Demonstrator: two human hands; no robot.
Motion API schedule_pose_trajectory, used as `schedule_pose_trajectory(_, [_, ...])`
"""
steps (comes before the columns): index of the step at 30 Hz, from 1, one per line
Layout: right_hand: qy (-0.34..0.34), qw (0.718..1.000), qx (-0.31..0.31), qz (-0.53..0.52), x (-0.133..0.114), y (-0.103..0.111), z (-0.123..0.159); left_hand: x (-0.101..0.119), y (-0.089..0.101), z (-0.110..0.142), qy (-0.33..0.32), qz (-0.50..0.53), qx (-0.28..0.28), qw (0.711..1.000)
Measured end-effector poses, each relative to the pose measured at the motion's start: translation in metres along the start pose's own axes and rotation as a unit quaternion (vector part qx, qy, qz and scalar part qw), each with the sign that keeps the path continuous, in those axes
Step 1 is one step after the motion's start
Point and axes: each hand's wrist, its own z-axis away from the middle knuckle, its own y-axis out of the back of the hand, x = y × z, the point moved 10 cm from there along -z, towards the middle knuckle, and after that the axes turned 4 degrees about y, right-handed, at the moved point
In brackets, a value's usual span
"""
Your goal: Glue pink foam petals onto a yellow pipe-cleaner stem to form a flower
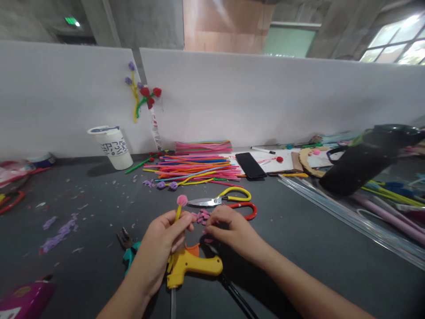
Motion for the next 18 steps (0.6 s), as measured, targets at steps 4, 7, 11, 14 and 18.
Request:
schedule_pose_trajectory(4, [0.06, 0.987, -0.041, 0.14, 0.002, -0.018, -0.004, 0.002, 0.003, 0.001, 0.0, 0.015, 0.005, 1.0])
schedule_pose_trajectory(7, [0.09, 0.971, -0.048, 0.216, -0.001, -0.016, -0.006, 0.003, 0.003, 0.001, 0.003, 0.032, 0.008, 0.999])
schedule_pose_trajectory(11, [0.099, 0.95, 0.0, 0.298, -0.004, 0.011, -0.008, 0.003, 0.003, 0.0, 0.005, 0.044, 0.009, 0.999])
schedule_pose_trajectory(14, [0.114, 0.935, -0.006, 0.335, -0.005, 0.012, -0.007, 0.002, 0.003, -0.001, 0.006, 0.043, 0.005, 0.999])
schedule_pose_trajectory(18, [0.141, 0.92, -0.024, 0.365, -0.006, -0.01, -0.005, 0.0, 0.003, -0.002, 0.008, 0.042, 0.004, 0.999])
